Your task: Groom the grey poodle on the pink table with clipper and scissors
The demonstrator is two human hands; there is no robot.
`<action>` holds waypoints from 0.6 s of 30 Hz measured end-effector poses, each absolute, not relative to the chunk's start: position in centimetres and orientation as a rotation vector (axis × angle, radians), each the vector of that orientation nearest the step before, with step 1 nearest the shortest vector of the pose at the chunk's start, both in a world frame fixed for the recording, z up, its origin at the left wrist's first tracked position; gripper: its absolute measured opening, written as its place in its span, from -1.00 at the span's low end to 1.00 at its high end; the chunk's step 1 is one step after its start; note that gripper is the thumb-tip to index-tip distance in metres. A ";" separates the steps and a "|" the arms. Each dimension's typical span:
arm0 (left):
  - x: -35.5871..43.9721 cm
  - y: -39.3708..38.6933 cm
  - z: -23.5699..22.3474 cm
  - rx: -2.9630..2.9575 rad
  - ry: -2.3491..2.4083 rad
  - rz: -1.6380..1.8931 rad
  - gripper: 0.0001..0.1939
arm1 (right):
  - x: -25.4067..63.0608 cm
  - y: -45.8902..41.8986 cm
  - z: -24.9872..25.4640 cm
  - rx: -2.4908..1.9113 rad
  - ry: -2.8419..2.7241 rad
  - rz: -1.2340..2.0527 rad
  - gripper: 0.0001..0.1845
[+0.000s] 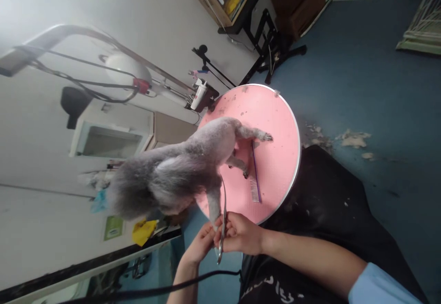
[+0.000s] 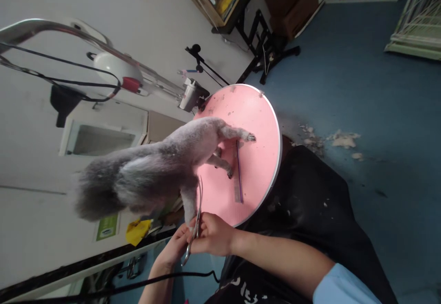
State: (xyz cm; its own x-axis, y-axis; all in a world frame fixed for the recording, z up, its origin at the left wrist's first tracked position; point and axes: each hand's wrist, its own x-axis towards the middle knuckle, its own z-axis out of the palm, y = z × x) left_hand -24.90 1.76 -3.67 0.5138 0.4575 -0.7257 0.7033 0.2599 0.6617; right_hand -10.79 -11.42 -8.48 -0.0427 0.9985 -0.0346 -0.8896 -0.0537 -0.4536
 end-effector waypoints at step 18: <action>-24.7 1.4 -2.8 1.411 1.032 -0.269 -0.47 | -12.0 -11.0 -10.2 -0.467 -0.465 1.499 -0.58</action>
State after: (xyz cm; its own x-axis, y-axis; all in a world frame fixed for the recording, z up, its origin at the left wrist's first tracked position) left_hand -24.71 1.39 -2.79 0.5651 0.4077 -0.7172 0.7060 0.2108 0.6761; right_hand -12.03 -11.01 -10.18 0.0207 0.9998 0.0047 -0.8271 0.0197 -0.5617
